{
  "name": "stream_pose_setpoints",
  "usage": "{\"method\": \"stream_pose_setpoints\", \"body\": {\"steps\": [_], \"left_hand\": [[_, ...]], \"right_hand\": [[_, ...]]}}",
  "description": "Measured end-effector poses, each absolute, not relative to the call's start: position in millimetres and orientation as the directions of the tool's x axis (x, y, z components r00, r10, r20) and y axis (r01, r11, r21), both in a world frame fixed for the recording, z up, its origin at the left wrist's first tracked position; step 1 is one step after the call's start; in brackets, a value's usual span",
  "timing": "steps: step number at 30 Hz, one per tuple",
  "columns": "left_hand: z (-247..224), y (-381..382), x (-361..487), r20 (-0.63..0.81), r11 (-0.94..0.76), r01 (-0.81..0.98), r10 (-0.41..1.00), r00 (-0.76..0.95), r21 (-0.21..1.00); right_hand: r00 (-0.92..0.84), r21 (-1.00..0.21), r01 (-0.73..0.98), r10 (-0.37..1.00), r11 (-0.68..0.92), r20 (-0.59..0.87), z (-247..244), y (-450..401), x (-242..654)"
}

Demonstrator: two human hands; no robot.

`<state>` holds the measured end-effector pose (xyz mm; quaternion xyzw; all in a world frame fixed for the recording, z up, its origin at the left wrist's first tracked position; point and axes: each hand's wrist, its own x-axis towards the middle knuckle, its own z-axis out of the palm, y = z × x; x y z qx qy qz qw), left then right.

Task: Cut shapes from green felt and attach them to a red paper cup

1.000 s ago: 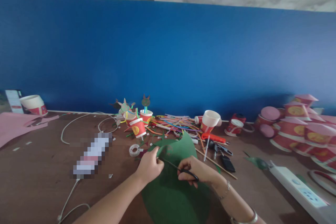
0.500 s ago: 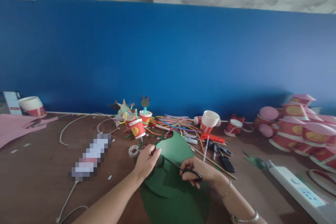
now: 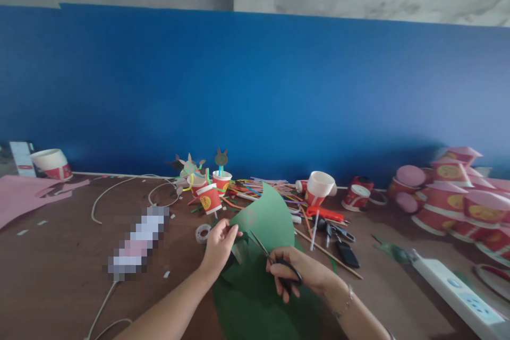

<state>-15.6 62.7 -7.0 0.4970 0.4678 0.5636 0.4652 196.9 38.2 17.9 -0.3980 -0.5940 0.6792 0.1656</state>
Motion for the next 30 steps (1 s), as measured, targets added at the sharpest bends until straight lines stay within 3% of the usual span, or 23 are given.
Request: {"method": "stream_pose_setpoints", "body": {"steps": [3, 9, 14, 20, 30], "left_hand": [[-0.8, 59.5, -12.3, 0.049, -0.056, -0.134, 0.997, -0.056, 0.989], [7.3, 52.7, -9.0, 0.018, 0.001, -0.176, 0.995, 0.102, 0.984], [3.1, 55.0, -8.5, -0.068, 0.106, -0.171, 0.974, 0.215, 0.980], [3.3, 53.5, -6.5, -0.079, 0.112, -0.106, 0.957, 0.279, 0.988], [12.1, 51.1, -5.6, -0.024, 0.057, -0.243, 0.990, 0.136, 0.968]], "right_hand": [[-0.641, -0.960, 0.124, 0.718, -0.252, -0.272, 16.4, 33.0, 184.7], [-0.500, -0.979, -0.037, 0.852, -0.200, -0.155, 9.9, 31.2, 167.3], [-0.451, -0.991, -0.006, 0.885, -0.133, -0.116, 5.1, 34.7, 160.1], [-0.415, -0.992, 0.069, 0.901, -0.102, -0.122, -2.4, 37.1, 154.7], [-0.401, -0.991, 0.110, 0.909, -0.078, -0.116, 1.3, 32.7, 150.3]]}}
